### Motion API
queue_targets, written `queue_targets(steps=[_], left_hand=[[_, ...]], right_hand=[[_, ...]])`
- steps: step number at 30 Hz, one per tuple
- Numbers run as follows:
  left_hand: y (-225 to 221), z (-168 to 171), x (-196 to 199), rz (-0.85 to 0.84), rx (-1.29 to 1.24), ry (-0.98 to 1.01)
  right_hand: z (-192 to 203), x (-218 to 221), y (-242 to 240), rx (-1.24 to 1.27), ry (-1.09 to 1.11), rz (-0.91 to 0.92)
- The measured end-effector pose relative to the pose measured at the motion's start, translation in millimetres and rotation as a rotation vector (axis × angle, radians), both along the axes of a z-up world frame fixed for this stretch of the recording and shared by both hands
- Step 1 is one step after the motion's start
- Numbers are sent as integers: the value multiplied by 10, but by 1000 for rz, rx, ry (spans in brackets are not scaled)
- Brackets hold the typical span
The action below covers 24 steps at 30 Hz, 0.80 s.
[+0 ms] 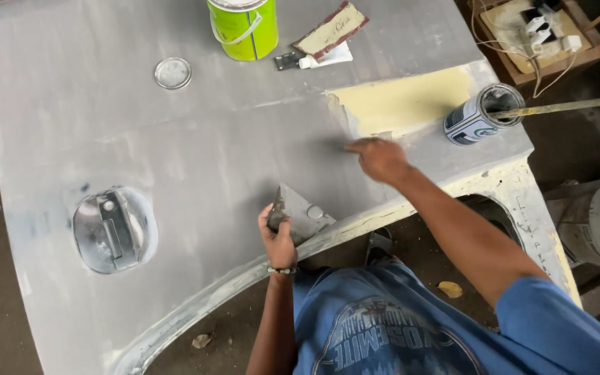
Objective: The person uses a putty knife to scoop a grey substance from a can and applies it to a white car hood. They spread the substance evenly across the surface using the putty knife and a second flat tool to smooth the area.
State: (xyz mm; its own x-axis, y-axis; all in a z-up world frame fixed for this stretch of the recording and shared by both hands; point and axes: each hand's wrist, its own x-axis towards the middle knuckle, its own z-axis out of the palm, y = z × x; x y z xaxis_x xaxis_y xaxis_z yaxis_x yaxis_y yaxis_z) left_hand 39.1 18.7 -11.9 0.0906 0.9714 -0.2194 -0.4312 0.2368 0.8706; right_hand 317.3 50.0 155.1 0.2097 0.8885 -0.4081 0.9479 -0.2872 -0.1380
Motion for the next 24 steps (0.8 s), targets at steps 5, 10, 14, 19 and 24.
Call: queue_targets(steps=[5, 10, 14, 19, 24], left_hand=[[-97, 40, 52, 30, 2, 30], [-82, 188, 45, 58, -46, -36], [-96, 168, 67, 77, -45, -20], [-70, 141, 159, 61, -3, -43], [-18, 150, 214, 72, 34, 20]], right_hand=[[-16, 93, 424, -32, -38, 39], [-304, 239, 604, -75, -32, 108], [-348, 168, 465, -196, -29, 97], [-148, -195, -33, -272, -43, 95], [-558, -304, -782, -242, -225, 449]])
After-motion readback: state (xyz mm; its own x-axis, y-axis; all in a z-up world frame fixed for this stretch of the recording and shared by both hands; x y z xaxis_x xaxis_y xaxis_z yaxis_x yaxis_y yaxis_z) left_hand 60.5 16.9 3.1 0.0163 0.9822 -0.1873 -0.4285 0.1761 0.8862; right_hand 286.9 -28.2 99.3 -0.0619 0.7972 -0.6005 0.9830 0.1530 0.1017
